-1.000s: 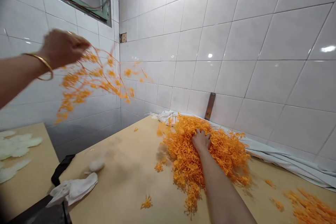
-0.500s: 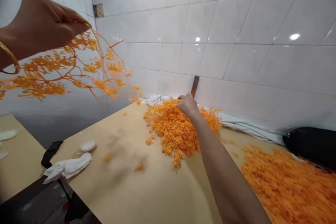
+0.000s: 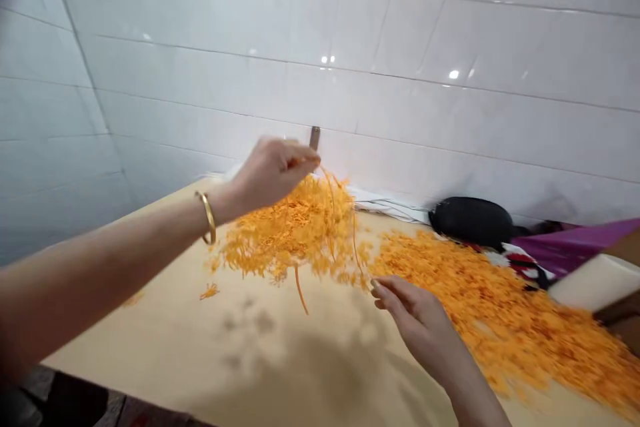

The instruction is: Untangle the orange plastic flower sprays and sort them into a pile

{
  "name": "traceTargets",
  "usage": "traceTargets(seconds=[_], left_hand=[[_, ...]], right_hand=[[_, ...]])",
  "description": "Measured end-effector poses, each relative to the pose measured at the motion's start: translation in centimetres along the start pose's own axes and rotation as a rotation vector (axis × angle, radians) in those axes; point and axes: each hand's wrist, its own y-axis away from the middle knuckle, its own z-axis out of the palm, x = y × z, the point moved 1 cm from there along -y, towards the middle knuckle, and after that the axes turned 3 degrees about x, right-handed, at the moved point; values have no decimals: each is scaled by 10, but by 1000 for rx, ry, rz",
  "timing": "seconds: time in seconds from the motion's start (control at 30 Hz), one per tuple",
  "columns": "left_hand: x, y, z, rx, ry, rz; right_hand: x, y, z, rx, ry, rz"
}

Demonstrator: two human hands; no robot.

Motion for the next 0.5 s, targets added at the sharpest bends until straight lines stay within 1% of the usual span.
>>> traceTargets(seconds=[0.03,0.07,0.1,0.13,0.2,0.27,0.3,0.33,0.37,0.4,0.43,0.5], left_hand=[[7,14,16,-73,-30,11],[12,29,33,-133,-69,-13],[17,46,50,-203,-109,-55],[20,63,68,-286,-144,-98],[24,98,102,-483,-170,-174],[25,125,125,-680,-132,-219],[26,134,130,-748,-81,-200],[25,140,131,-786,-22,-172],[24,143,128,-797,42,-134],[22,144,121,-778,97,-100],[17,142,112,-735,129,-83],[3,138,88,-617,102,-108]], right_hand=[[12,12,-4,85,-76,63],[23,22,-6,173,-137,123],[31,29,-6,242,-179,176],[38,34,-5,281,-198,222],[48,39,3,274,-176,285],[57,40,16,203,-91,281],[63,40,23,179,-27,251],[70,40,30,173,46,210],[78,40,36,185,116,156],[87,39,41,212,179,102],[96,36,46,236,217,69],[113,28,54,238,174,-23]])
